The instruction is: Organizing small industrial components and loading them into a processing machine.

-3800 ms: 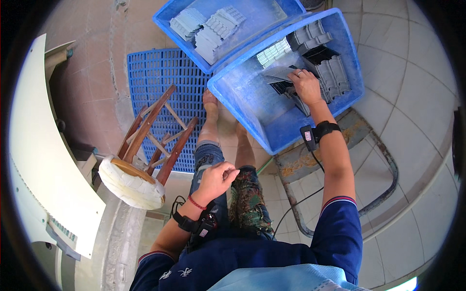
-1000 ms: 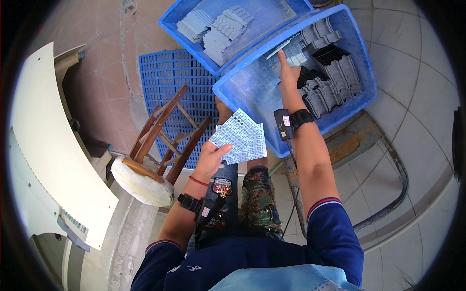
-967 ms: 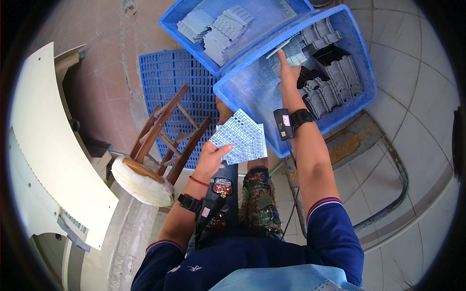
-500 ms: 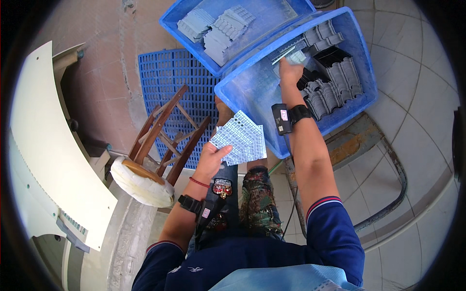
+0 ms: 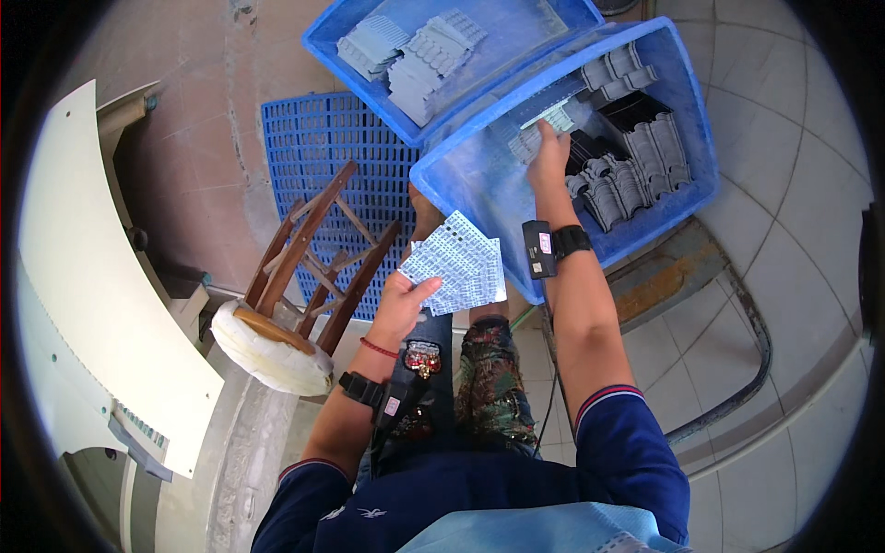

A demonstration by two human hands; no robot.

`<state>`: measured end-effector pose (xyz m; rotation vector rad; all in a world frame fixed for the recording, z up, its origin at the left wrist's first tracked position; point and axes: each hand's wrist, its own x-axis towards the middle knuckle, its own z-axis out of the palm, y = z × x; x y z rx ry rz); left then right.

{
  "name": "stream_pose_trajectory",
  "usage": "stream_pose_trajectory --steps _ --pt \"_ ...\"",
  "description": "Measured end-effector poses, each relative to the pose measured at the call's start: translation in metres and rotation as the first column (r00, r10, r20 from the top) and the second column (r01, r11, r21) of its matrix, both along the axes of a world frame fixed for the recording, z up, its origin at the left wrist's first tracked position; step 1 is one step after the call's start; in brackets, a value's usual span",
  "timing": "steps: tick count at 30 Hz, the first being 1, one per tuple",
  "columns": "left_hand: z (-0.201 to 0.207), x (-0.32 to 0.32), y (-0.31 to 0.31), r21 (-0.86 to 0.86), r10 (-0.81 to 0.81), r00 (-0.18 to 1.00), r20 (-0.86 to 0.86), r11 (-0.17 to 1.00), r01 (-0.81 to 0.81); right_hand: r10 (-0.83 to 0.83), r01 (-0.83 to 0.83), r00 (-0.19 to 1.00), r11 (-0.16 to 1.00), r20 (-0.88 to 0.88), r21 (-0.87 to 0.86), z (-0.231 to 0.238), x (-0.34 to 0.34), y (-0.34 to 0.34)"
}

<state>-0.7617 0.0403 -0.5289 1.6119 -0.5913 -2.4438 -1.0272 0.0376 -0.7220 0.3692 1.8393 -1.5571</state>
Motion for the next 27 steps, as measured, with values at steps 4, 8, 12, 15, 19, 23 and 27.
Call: stream_pose_trajectory --steps 4,8,12,15,19,23,27 --pt "0.004 -0.002 -0.002 -0.014 -0.004 1.000 0.006 1.000 0.004 -0.099 0.147 0.981 0.941 0.167 -0.305 0.007 -0.001 -0.003" --pt "0.004 -0.005 -0.003 -0.013 -0.007 1.000 -0.001 1.000 0.007 -0.042 0.066 0.993 0.971 -0.107 0.229 0.002 -0.001 -0.028" --pt "0.001 -0.008 0.000 -0.006 -0.015 1.000 -0.009 1.000 0.015 0.041 -0.039 0.999 0.909 0.005 0.414 -0.009 -0.014 -0.042" --pt "0.004 0.001 0.000 -0.020 -0.001 1.000 0.016 1.000 0.001 0.045 -0.048 0.999 0.796 0.021 0.604 0.030 0.002 -0.072" --pt "0.003 -0.003 0.001 -0.014 0.000 1.000 -0.004 1.000 0.000 0.081 -0.101 0.995 0.809 0.060 0.579 0.001 -0.015 -0.053" --pt "0.006 0.000 0.000 -0.014 0.031 0.999 0.011 0.999 -0.030 0.124 -0.107 0.992 0.829 0.006 0.549 -0.014 -0.010 -0.026" --pt "0.004 0.005 -0.002 -0.041 0.028 1.000 -0.013 0.999 -0.029 0.040 -0.033 0.997 0.993 -0.063 0.110 -0.022 -0.012 -0.006"
